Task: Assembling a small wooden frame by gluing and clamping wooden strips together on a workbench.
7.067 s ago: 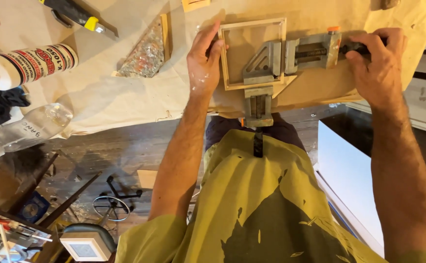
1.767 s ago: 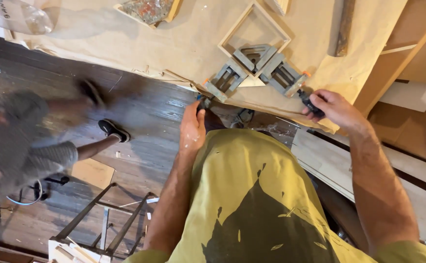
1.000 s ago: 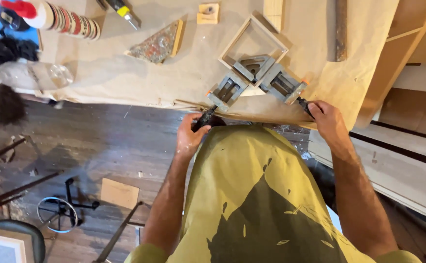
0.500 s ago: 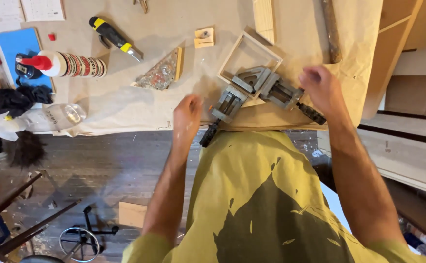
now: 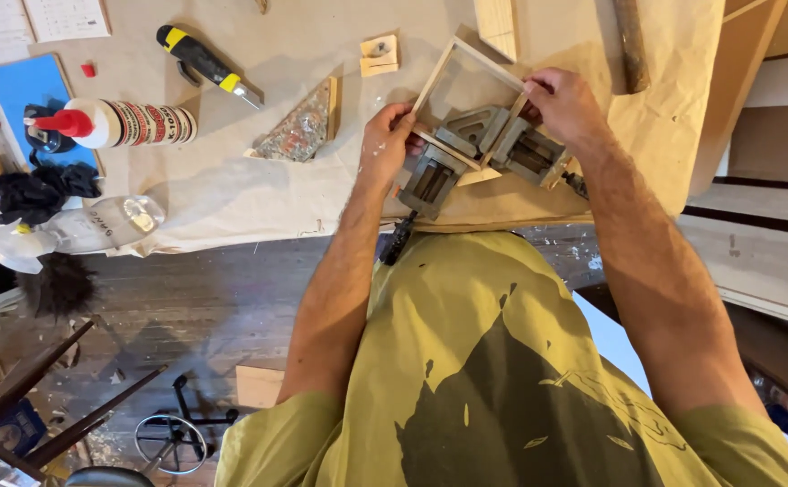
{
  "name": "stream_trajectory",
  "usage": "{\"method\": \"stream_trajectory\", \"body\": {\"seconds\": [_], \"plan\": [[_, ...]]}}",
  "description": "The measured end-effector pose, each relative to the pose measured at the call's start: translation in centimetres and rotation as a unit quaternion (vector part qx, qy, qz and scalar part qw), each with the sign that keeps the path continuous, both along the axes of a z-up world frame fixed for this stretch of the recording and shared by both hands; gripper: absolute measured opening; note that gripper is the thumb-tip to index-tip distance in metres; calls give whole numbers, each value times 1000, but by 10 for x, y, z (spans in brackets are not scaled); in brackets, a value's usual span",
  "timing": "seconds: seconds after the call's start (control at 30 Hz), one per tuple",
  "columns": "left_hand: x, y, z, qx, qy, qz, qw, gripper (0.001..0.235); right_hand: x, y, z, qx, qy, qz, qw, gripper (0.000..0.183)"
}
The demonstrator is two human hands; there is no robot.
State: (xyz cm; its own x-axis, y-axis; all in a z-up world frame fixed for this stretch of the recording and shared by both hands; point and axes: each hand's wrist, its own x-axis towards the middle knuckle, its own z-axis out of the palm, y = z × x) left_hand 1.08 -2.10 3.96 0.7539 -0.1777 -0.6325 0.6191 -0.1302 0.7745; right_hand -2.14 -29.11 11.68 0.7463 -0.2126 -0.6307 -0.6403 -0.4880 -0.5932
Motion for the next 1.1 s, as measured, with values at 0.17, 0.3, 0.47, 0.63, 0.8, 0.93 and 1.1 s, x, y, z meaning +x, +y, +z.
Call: {"method": "stream_trajectory", "body": {"seconds": [0.17,0.3,0.47,0.63,0.8,0.93,1.1], "plan": [[-6,-1,8,-7,-12,37,999,30,-4,-3,-19,-14,-47,0,999,23],[-9,2,7,7,-17,21,1000,32,-10,-9,-26,-31,-88,28,995,21],[-21,25,55,169,-59,-105,978,36,-48,-22,43,-72,-41,32,996,34],[-50,42,65,183,-28,-152,971,34,-156,-99,-28,-199,-32,146,969,45],[-70,47,44,185,-53,-122,974,25,-151,-75,26,-4,133,-35,990,47],[-70,44,44,205,-56,-110,971,21,-164,-80,11,-21,114,-25,993,41],[-69,42,51,204,-30,-90,974,21,-165,-66,32,-23,119,-30,992,45]]}}
